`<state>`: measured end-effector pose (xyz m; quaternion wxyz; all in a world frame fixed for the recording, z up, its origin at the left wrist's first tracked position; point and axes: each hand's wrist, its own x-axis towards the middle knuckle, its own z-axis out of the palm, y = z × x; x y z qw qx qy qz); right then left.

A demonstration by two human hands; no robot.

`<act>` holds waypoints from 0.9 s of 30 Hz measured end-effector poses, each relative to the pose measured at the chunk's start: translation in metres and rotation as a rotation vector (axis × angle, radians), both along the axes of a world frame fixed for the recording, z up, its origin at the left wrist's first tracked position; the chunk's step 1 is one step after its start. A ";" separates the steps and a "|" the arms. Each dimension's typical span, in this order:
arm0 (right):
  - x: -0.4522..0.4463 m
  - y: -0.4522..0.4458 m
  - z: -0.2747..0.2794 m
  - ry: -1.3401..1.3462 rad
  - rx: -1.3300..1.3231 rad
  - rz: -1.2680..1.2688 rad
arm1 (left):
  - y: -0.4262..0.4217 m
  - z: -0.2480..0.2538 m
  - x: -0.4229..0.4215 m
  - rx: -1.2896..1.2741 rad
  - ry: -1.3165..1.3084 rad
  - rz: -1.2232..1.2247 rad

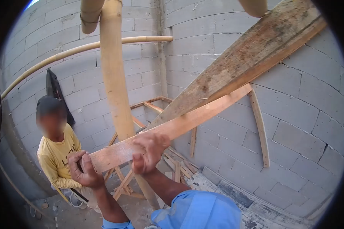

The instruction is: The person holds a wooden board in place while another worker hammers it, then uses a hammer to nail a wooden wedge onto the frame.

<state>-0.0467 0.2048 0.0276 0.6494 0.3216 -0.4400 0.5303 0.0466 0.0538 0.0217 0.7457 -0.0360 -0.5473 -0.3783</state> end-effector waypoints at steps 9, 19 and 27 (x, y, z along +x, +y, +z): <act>-0.009 -0.017 0.005 -0.177 -0.231 0.120 | -0.008 0.004 -0.006 -0.194 -0.059 0.022; -0.024 -0.027 0.014 -0.144 -0.303 0.187 | -0.012 0.016 -0.016 -0.278 -0.078 0.074; -0.013 -0.026 0.011 -0.112 -0.294 0.236 | -0.019 -0.016 -0.015 -0.105 -0.005 -0.404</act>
